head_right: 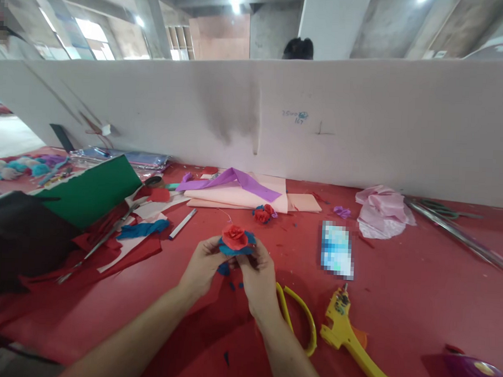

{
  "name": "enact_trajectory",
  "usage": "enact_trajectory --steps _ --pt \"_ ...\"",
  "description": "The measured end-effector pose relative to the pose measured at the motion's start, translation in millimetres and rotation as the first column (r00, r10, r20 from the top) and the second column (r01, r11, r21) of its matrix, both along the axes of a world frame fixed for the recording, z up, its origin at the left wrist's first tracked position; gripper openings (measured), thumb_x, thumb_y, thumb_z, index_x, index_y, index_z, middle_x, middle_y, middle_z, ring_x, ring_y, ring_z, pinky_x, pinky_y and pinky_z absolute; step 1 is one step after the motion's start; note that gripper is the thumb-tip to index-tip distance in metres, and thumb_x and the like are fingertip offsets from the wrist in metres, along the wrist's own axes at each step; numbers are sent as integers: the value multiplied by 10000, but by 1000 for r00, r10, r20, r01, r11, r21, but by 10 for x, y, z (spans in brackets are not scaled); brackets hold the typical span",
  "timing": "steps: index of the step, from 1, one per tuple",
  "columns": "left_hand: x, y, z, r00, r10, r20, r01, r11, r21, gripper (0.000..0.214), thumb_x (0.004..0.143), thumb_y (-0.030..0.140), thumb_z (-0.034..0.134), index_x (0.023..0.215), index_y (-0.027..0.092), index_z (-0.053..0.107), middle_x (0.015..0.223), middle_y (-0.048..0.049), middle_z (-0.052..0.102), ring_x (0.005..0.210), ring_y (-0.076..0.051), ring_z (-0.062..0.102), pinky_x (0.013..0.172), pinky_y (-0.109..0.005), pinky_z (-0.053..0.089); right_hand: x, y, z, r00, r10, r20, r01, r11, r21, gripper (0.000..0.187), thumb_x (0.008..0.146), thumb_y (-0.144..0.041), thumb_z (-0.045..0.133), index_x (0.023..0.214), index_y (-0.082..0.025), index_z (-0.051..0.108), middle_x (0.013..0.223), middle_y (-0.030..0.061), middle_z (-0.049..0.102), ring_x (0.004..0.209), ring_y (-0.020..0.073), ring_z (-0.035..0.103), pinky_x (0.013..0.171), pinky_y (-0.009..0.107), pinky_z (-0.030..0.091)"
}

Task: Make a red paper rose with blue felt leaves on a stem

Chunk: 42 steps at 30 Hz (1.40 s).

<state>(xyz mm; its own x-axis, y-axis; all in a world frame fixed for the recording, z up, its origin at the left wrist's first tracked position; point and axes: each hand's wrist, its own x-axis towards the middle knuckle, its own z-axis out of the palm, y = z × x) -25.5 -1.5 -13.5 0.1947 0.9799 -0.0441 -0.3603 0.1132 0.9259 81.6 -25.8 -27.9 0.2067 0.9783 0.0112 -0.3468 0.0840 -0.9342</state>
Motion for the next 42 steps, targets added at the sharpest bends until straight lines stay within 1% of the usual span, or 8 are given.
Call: enact_trajectory --steps 7,12,15,22,29,35,39,42 --pt "-64 41 -79 995 19 -93 -7 991 132 105 644 251 750 672 160 705 616 3 586 558 -114 492 589 -250 446 27 8 -63 999 -5 48 0 995 99 255 723 -145 635 962 -236 651 859 -6 698 680 162 619 666 320 519" --pt "-117 56 -72 989 40 -145 -2 969 249 161 645 269 757 544 162 693 703 -39 615 728 -163 538 705 -260 452 45 12 -78 992 -41 116 18 981 194 271 711 -127 631 954 -241 664 961 4 719 884 192 648 836 342 490" --pt "-134 63 -71 990 39 -139 0 963 269 131 655 272 749 580 171 712 740 -44 625 759 -174 544 719 -267 455 42 7 -74 993 -14 118 -8 982 189 253 731 -160 644 965 -253 667 987 8 719 927 200 649 874 357 480" --pt "-146 69 -39 991 72 -113 -46 976 212 118 629 258 759 720 184 746 740 -31 652 709 -164 550 697 -275 459 52 -30 -33 998 23 63 -30 994 104 283 705 -205 715 975 -258 653 939 2 709 840 182 641 765 307 500" --pt "-117 78 -58 997 5 -79 3 994 106 127 646 268 751 707 168 702 652 0 619 566 -104 498 575 -236 428 150 -46 59 984 52 -172 -47 998 35 149 738 -284 669 876 -240 698 782 -3 677 652 135 568 593 238 453" --pt "-129 82 -103 987 -109 -115 120 988 95 186 650 326 760 691 155 699 679 -20 631 581 -109 519 564 -236 424 182 -12 105 983 76 -167 -78 997 -7 154 695 -335 734 797 -223 704 737 -3 668 659 141 563 637 249 451" --pt "-127 89 -105 992 -84 -90 90 994 60 198 605 310 788 684 156 694 613 -5 613 542 -105 505 529 -227 406 170 -11 98 990 17 -141 -18 1000 -3 172 633 -337 782 743 -232 699 728 -12 666 698 152 570 698 269 452" --pt "-117 105 -115 997 -49 -63 52 997 54 187 572 269 805 668 154 694 626 -11 632 574 -117 534 580 -243 437 165 -23 111 989 25 -148 -25 1000 3 140 646 -318 768 728 -233 691 698 -21 652 668 143 556 669 260 442"
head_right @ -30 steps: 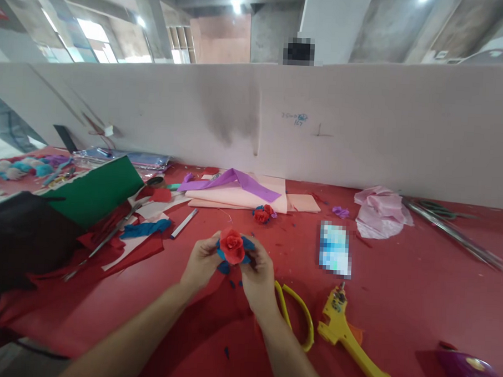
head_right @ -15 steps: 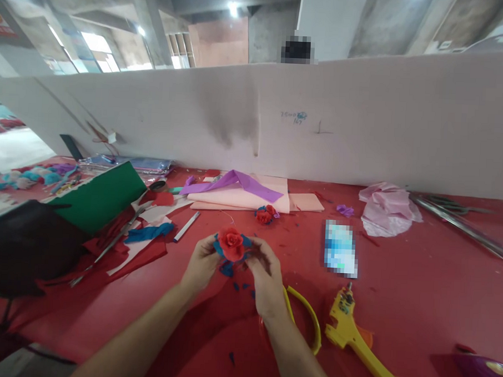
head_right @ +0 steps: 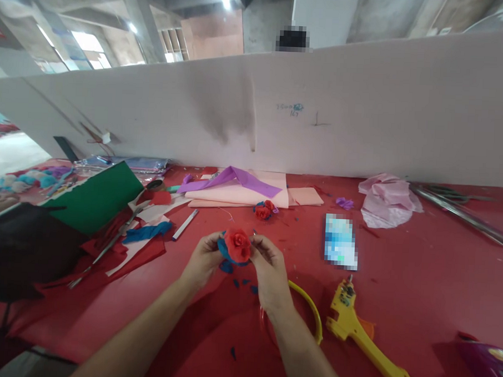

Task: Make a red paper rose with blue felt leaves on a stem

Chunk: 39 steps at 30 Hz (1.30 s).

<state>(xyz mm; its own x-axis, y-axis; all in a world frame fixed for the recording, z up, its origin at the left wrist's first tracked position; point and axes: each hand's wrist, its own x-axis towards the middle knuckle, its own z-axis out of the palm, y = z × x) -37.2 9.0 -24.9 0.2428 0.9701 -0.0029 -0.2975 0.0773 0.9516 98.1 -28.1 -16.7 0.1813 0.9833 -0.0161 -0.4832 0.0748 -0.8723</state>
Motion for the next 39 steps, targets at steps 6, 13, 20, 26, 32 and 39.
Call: enact_trajectory --steps 6,13,20,26,32,39 --pt "10 23 -22 1000 -5 9 5 997 -72 171 581 274 795 616 152 680 602 -12 627 547 -112 531 540 -234 441 -3 -16 38 997 42 -64 -42 999 -2 107 689 -307 724 696 -223 659 627 -35 581 583 121 496 594 246 426" --pt "38 21 -25 996 -24 88 35 991 -126 128 576 212 789 649 163 697 598 -8 640 575 -119 564 566 -234 457 -22 -1 59 997 63 -50 -65 998 -28 143 644 -310 760 683 -212 662 652 -29 612 592 117 505 582 240 403" --pt "108 -3 -14 975 -46 216 96 969 -228 143 535 150 784 604 154 660 588 -1 654 529 -103 566 565 -228 464 -9 34 23 978 113 -173 -130 987 -93 126 654 -295 736 657 -198 655 616 -31 576 569 114 499 563 243 407" --pt "110 6 -11 968 -45 249 110 961 -253 167 523 127 799 609 152 658 570 14 644 507 -79 551 556 -199 452 -15 27 45 982 119 -144 -135 985 -107 185 626 -321 776 637 -199 637 621 -38 580 571 106 496 573 245 384" --pt "109 9 -24 977 -61 206 101 976 -191 177 564 152 796 673 151 656 606 7 651 513 -92 557 563 -223 460 -12 34 36 981 99 -164 -119 986 -118 204 613 -339 790 638 -201 641 610 -36 581 569 105 488 577 249 387" --pt "94 34 -35 950 -33 309 93 979 -182 332 583 137 795 892 196 690 829 0 701 701 -99 618 724 -226 486 -27 63 -48 996 51 79 -37 986 -162 132 577 -249 740 658 -203 647 634 -35 603 614 125 510 629 271 402"
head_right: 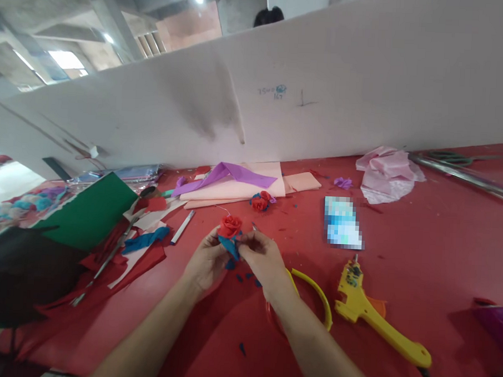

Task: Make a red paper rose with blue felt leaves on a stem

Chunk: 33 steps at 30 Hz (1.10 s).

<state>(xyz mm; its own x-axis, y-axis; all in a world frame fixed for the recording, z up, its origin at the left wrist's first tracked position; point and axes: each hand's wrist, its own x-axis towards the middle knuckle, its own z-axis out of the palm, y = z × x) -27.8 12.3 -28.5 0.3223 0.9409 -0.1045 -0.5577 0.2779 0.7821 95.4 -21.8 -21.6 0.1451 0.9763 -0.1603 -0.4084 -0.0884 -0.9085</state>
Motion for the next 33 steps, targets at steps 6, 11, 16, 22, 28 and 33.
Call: enact_trajectory --steps 6,11,16,22,28,33 --pt "-17 5 -17 999 -12 -42 14 999 39 504 601 116 775 1075 238 653 867 1 692 734 -98 616 710 -219 476 23 -28 -7 996 -69 48 63 992 108 217 609 -193 703 820 -242 689 804 -17 670 786 169 570 748 296 429" --pt "-23 -8 -24 980 31 -195 -10 994 110 302 606 111 742 889 181 662 750 13 652 670 -97 588 659 -215 462 -1 -32 -41 999 -34 27 32 996 85 261 625 -248 775 881 -248 724 855 -2 716 832 185 607 829 333 446" --pt "-102 6 40 880 50 -471 59 975 213 205 614 80 649 800 165 632 721 1 650 645 -123 596 590 -219 453 4 -22 -23 991 -109 -82 118 987 112 193 639 -248 792 823 -246 734 850 -13 723 832 167 630 856 325 458" --pt "-806 -284 62 568 221 -793 42 954 296 195 675 142 615 859 195 651 838 -51 719 815 -221 675 759 -335 504 93 38 222 970 -185 -156 206 969 132 149 640 -274 775 772 -264 707 781 -37 699 758 131 635 802 295 480" --pt "-1383 -853 191 678 346 -648 -237 938 253 355 670 318 733 983 177 643 921 -72 725 895 -236 672 817 -346 510 -267 443 334 686 151 712 -264 963 51 111 614 -297 732 673 -214 688 671 9 680 663 184 612 657 310 422" --pt "-1346 -1060 211 751 483 -451 -458 872 171 344 761 489 628 748 152 695 703 -69 707 679 -200 658 646 -302 526 -774 670 77 543 196 816 -318 948 -16 278 523 -183 766 395 -219 521 458 0 542 743 258 633 674 332 359"
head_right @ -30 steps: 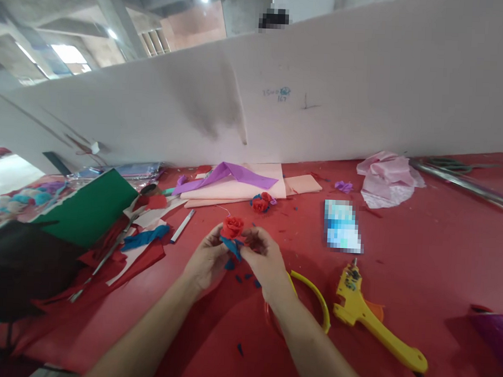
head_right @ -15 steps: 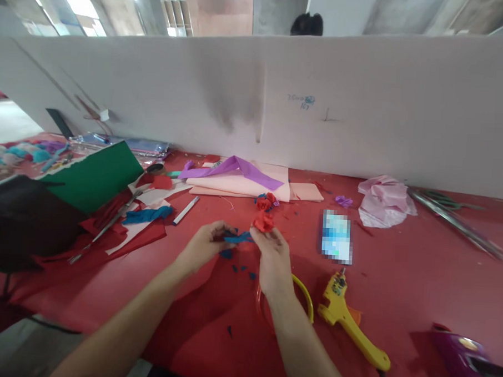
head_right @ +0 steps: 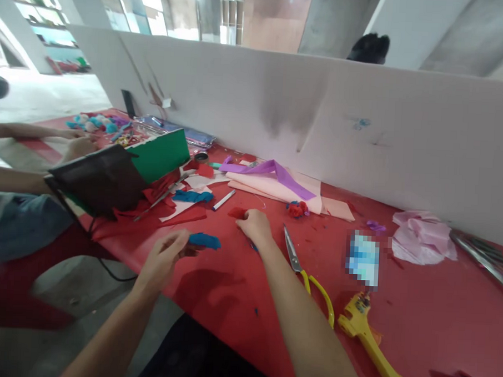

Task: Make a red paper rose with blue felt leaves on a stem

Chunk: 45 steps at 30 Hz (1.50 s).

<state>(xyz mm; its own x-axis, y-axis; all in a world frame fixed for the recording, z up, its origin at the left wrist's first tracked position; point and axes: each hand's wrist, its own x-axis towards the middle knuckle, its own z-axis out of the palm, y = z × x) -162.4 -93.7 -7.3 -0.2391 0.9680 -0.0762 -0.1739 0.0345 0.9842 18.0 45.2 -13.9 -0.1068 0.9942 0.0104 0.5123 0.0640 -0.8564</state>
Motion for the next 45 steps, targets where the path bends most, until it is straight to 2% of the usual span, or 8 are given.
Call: enact_trajectory --steps 5,10,14,21,28,35,39,45 --pt "50 -46 17 998 33 -53 -31 999 42 215 723 360 695 723 146 715 677 -36 684 648 -156 613 648 -261 492 -94 -174 -82 999 -48 -27 49 998 42 245 510 -163 770 475 -246 543 548 18 569 889 293 601 784 386 374" --pt "77 -43 -55 997 -70 39 65 991 117 142 684 187 713 825 171 696 792 -22 685 741 -139 608 710 -240 462 79 -721 111 974 -28 -226 29 1000 0 266 785 -478 578 827 -227 655 872 65 672 861 227 609 774 369 443" --pt "223 -47 -110 957 -195 213 175 979 107 216 675 131 701 885 180 677 793 -15 674 732 -123 603 708 -229 456 177 -1168 187 727 -80 -682 -212 919 -333 335 733 -424 695 1024 -265 648 1058 33 656 922 189 613 729 303 476" --pt "477 -172 -105 917 -315 246 310 949 62 270 668 116 701 930 176 674 822 -24 685 709 -111 602 693 -222 452 280 -1484 37 587 -283 -758 -106 902 -419 321 551 -252 842 836 -235 694 801 -25 679 703 114 591 655 239 452" --pt "594 -323 -42 937 -268 226 274 962 2 453 683 183 721 1120 198 603 834 -32 709 748 -137 635 737 -251 473 428 -1672 28 632 -293 -717 -61 904 -424 268 523 -260 843 748 -217 702 710 -22 668 611 110 558 602 250 441" --pt "584 -502 -36 902 -382 201 370 924 93 399 703 117 621 1098 169 628 942 -105 732 839 -193 665 773 -293 491 522 -1826 40 575 -241 -782 -115 922 -369 163 581 -259 801 718 -225 719 698 -27 643 654 113 549 635 250 428" --pt "556 -517 55 877 -409 250 415 909 32 363 788 319 581 1119 189 652 1155 -131 663 765 -189 664 699 -322 524 564 -1864 58 614 -160 -773 -115 951 -288 97 603 -237 772 674 -228 706 704 -28 634 639 109 523 614 244 401" --pt "645 -488 162 861 -490 134 507 847 -158 309 667 361 756 890 149 726 797 -66 700 680 -142 627 636 -254 506 632 -1834 68 728 1 -686 -161 973 -169 58 645 -233 715 703 -234 707 715 -18 635 683 140 540 688 286 424"
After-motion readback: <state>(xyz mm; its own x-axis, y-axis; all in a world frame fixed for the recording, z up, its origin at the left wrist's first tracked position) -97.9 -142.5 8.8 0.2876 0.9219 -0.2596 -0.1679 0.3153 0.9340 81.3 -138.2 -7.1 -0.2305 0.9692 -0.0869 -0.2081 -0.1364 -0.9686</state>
